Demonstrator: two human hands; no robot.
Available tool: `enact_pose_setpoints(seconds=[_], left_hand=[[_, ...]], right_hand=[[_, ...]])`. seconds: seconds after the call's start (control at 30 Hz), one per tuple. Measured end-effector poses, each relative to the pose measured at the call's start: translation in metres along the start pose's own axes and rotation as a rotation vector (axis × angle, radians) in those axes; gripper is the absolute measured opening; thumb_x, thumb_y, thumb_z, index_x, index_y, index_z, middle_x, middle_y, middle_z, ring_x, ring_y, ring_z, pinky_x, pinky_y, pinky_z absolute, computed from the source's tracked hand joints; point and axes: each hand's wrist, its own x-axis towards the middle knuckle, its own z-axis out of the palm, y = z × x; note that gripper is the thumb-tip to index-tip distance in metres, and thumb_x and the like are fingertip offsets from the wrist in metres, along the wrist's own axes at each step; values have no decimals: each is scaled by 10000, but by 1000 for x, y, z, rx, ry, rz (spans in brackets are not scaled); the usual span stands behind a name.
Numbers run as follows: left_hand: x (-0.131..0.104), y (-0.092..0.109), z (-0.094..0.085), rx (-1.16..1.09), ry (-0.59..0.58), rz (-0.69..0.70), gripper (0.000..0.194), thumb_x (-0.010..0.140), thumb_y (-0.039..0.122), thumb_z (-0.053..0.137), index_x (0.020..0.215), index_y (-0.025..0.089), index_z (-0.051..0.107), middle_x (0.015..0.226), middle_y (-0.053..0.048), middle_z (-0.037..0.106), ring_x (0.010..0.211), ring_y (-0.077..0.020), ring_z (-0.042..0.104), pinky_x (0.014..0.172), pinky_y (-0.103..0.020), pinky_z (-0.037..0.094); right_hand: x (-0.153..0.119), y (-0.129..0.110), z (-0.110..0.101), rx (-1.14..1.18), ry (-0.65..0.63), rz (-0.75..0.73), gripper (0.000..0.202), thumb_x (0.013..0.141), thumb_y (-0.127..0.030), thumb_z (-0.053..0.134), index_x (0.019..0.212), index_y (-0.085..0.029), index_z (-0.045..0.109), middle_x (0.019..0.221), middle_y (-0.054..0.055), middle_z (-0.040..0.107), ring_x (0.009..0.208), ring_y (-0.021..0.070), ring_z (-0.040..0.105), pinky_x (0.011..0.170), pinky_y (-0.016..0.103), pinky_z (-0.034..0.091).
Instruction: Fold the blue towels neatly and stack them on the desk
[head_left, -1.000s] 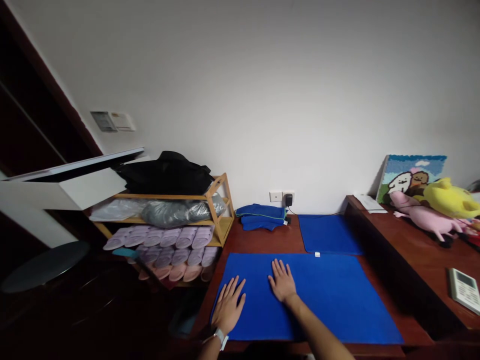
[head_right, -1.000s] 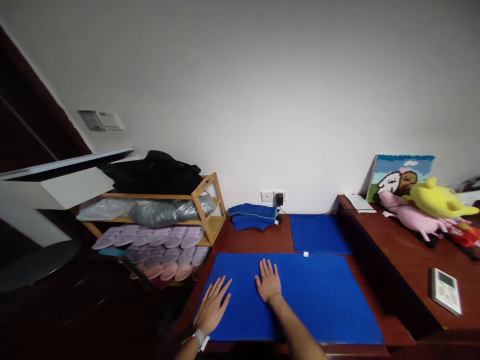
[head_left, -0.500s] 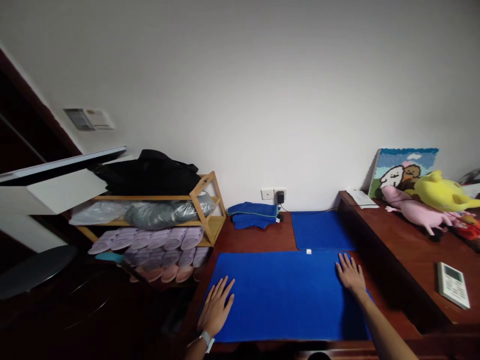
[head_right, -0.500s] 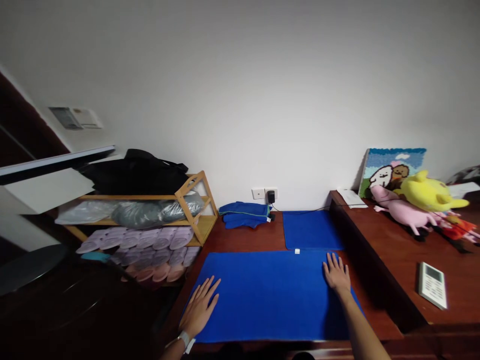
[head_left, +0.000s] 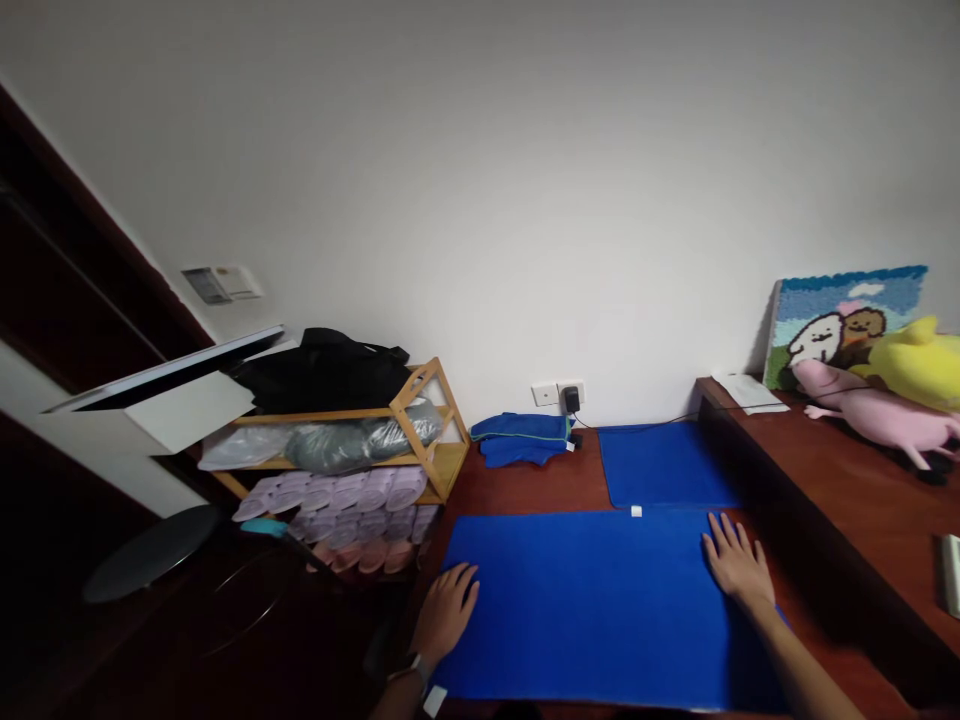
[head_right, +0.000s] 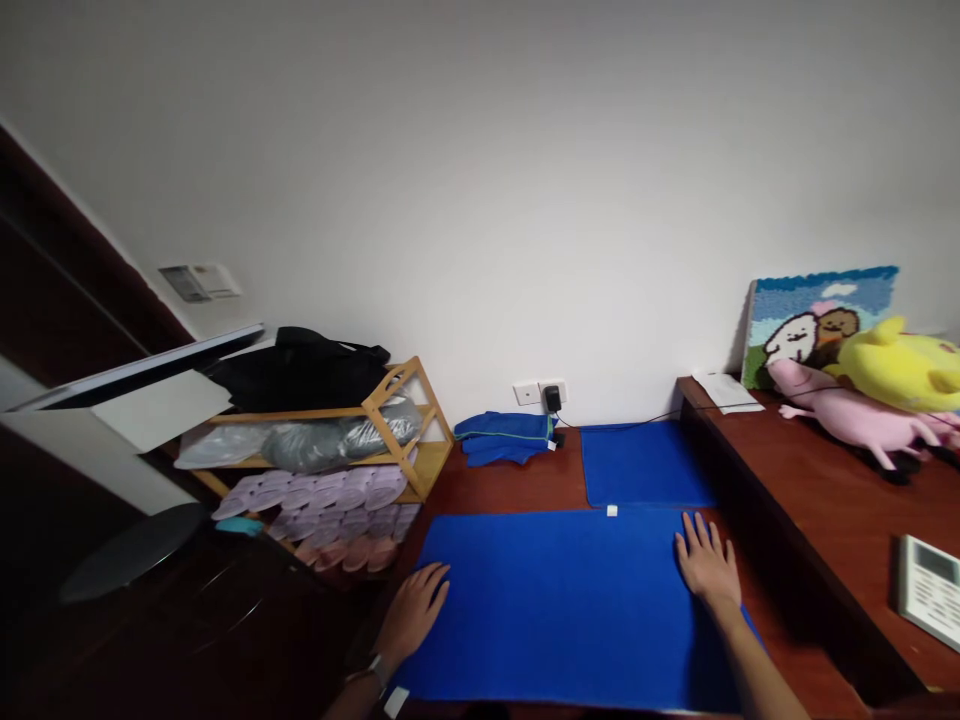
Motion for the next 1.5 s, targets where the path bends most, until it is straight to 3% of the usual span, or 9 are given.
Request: enact_pose_setpoints(seconds=[0.13,0.3,0.47,0.7,0.83,1.03,1.13,1.27,1.5], left_hand=[[43,-16,-2,-3,83,-26,412,1010,354,381,1176,244,741,1303,-93,711,1239,-266,638,1103,-446,486],[89,-34,21,-3,23,-82,512,986,373,420,1451,212,565,1559,-89,530,1470,-277,436,1219,-489,347],[96,-44,44,-16,-14,-144,543,1005,418,390,1500,230,510,1590,-85,490,1491,-270,408,1228,-506,315],[92,-39,43,-35,21,-125,536,1009,386,391,1511,234,499,1601,-78,474,1496,-246,399,1240,-469,297],[91,-37,43,-54,44,-123,532,1004,378,404,1506,237,509,1602,-92,470,1490,-253,410,1237,-470,299],[91,-38,46,-55,63,-141,523,1004,388,407,1499,260,517,1604,-103,466,1474,-248,436,1226,-461,318],[92,-39,48,-60,62,-147,520,1004,392,409,1497,268,520,1592,-96,485,1470,-243,441,1227,-459,318],[92,-41,49,-62,70,-134,517,1002,378,413,1487,250,534,1583,-110,495,1467,-255,443,1224,-465,321],[94,-39,46,-45,77,-145,513,987,371,425,1472,264,550,1576,-88,508,1461,-251,452,1222,-461,325]], right_hand=[[2,1,3,-11,13,1,710,992,-511,103,1650,-246,133,1725,9,130,1579,269,119,1255,525,135],[5,3,10,-17,41,-6,723,982,-530,115,1649,-254,153,1720,17,163,1575,266,146,1250,526,156],[7,4,14,-41,57,7,728,977,-549,123,1643,-266,201,1713,13,193,1571,254,164,1252,509,158],[14,-6,-9,0,-51,126,694,983,-516,175,1629,-274,257,1702,27,232,1567,274,182,1237,584,176],[-2,-87,-29,-25,50,55,711,1009,-484,141,1599,-142,340,1699,89,220,1571,312,148,1246,558,172],[-65,-267,-30,140,-9,-594,641,1047,-549,141,1629,-292,219,1702,-45,164,1583,218,78,1284,473,77],[-79,-303,-23,162,-87,-653,643,1049,-558,179,1629,-282,201,1703,-32,140,1583,214,80,1286,470,68],[-69,-273,-13,127,-108,-530,650,1049,-544,188,1632,-255,192,1702,-10,146,1583,218,76,1285,477,58],[-27,-134,-8,8,-14,-211,654,1033,-506,188,1633,-246,224,1705,23,192,1577,262,126,1269,518,116]])
